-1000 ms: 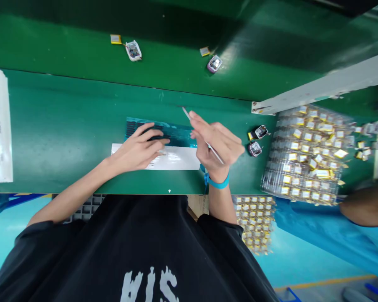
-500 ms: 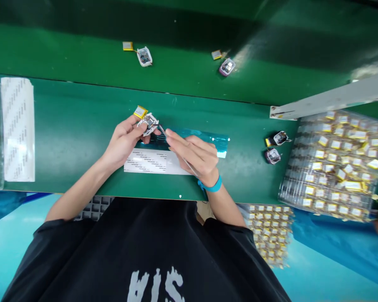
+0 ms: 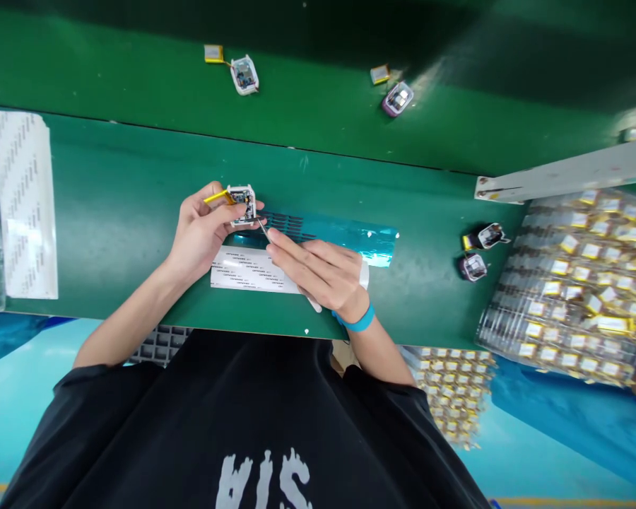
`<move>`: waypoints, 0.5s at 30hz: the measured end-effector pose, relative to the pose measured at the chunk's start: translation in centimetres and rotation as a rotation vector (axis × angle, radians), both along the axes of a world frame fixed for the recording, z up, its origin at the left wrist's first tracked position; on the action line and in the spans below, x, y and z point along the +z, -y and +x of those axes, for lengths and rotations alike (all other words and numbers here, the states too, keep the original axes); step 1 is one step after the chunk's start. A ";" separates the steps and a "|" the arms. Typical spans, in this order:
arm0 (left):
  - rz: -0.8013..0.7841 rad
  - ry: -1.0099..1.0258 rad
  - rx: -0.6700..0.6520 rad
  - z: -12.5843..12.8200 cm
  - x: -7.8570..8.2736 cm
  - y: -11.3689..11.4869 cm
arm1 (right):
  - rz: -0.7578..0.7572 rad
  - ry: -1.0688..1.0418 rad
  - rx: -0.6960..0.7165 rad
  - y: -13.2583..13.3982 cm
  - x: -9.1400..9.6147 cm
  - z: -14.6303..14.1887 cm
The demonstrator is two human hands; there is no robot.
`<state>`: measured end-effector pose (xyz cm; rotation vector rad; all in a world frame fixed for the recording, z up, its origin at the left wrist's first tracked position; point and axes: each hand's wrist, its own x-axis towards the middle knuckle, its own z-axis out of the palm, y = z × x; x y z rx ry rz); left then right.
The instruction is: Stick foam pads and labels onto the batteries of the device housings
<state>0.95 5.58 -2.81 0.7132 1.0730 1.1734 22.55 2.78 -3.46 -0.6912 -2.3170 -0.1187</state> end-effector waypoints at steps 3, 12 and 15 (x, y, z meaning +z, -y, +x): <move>0.010 0.003 0.001 0.3 -0.5 0.3 | 0.066 0.064 0.000 0.0 -0.2 -0.1; 0.004 -0.054 0.007 0.5 -1.0 0.7 | 0.050 0.181 -0.001 0.3 -1.0 -0.2; 0.005 -0.066 0.019 0.5 -1.0 0.7 | 0.121 0.180 -0.015 0.2 -0.9 -0.5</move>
